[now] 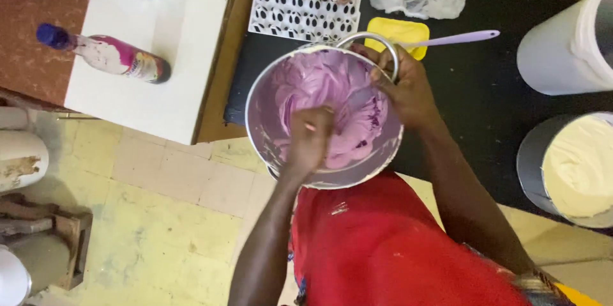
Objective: Mixing purple food coloring into a bowl of batter using a spatula
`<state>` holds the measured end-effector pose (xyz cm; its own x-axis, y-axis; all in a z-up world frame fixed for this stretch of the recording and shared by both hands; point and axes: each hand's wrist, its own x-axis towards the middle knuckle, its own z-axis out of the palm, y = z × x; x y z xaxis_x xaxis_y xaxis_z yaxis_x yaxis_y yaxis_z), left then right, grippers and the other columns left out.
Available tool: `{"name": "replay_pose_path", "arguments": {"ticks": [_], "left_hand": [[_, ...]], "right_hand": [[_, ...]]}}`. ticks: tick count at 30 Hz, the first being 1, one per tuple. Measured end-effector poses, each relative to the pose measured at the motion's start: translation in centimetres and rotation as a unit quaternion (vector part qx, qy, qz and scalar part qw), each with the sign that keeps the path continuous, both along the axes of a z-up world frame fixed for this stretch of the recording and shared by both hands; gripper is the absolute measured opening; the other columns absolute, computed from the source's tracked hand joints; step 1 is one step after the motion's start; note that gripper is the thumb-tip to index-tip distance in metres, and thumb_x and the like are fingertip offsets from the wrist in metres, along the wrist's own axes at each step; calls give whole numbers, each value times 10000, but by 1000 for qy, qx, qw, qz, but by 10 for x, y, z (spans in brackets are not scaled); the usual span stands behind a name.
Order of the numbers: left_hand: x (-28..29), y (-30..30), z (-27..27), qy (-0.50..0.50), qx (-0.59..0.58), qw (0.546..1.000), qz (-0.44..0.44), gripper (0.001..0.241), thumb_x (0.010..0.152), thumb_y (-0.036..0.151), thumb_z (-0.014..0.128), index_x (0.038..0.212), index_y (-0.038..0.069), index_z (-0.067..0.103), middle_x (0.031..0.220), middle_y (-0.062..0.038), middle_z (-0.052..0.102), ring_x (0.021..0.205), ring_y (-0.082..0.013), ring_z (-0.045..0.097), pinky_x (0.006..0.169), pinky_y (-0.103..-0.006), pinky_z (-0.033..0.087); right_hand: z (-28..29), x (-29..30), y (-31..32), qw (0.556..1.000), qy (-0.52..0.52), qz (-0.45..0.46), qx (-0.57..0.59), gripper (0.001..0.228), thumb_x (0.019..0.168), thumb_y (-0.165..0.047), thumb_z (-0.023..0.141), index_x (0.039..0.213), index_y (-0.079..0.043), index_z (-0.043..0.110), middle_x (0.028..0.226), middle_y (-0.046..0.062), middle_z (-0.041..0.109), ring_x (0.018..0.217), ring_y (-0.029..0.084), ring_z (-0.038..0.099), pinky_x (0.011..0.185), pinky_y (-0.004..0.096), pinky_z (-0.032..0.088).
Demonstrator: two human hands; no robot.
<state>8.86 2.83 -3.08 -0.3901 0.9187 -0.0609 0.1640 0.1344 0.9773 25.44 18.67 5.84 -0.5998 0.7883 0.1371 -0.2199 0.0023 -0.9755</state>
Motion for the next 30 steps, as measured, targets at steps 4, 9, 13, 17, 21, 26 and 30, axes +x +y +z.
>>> {"name": "replay_pose_path", "arguments": {"ticks": [4, 9, 13, 17, 21, 26, 30], "left_hand": [[-27, -7, 91, -268, 125, 950, 100, 418, 1156, 324, 563, 784, 132, 558, 756, -10, 364, 634, -165, 412, 592, -330, 495], [-1, 1, 103, -344, 245, 867, 264, 702, 1213, 449, 513, 607, 153, 320, 441, -54, 174, 307, -249, 283, 420, -427, 509], [38, 3, -49, -434, 208, 825, 298, 614, 1253, 399, 479, 688, 163, 434, 501, -27, 321, 405, -209, 378, 537, -409, 513], [14, 6, -46, -461, 232, 806, 288, 462, 1237, 369, 505, 851, 117, 538, 659, -31, 387, 543, -241, 417, 600, -456, 527], [-15, 23, -3, -419, 257, 816, 304, 331, 1185, 372, 617, 972, 118, 614, 752, -24, 469, 626, -273, 474, 632, -575, 673], [56, 31, -47, -412, 264, 810, 323, 358, 1201, 184, 642, 887, 22, 586, 664, -128, 490, 509, -277, 516, 476, -369, 482], [24, 25, 53, -172, 143, 899, 376, 308, 1224, 131, 618, 928, 57, 661, 846, -19, 590, 752, -127, 530, 699, -266, 482]], "right_hand": [[-2, -3, -10, 1000, 2, -13, -7, 422, 1088, -439, 836, 1107, -156, 523, 1548, 202, 743, 1427, 241, 711, 1123, 316, 524], [2, -5, -15, 1000, 0, -21, -16, 375, 1110, -353, 820, 1102, -141, 511, 1530, 226, 745, 1418, 280, 712, 1128, 330, 539], [-4, -2, -13, 999, -2, -43, -8, 399, 1065, -381, 864, 1076, -147, 541, 1522, 189, 764, 1423, 236, 720, 1111, 297, 551], [-14, 6, -13, 1000, -8, -26, -2, 376, 1097, -377, 838, 1078, -185, 515, 1555, 165, 751, 1449, 221, 698, 1093, 265, 523], [-8, -2, -14, 998, -41, -40, 13, 411, 1102, -430, 829, 1103, -162, 517, 1522, 165, 757, 1389, 199, 704, 1084, 285, 527], [4, -8, -17, 999, 12, -31, -13, 410, 1078, -429, 846, 1087, -165, 532, 1552, 180, 748, 1439, 230, 707, 1138, 293, 530], [1, -1, -12, 999, -8, -39, -20, 430, 1112, -464, 810, 1108, -170, 497, 1574, 180, 734, 1432, 210, 702, 1135, 302, 528]]}}
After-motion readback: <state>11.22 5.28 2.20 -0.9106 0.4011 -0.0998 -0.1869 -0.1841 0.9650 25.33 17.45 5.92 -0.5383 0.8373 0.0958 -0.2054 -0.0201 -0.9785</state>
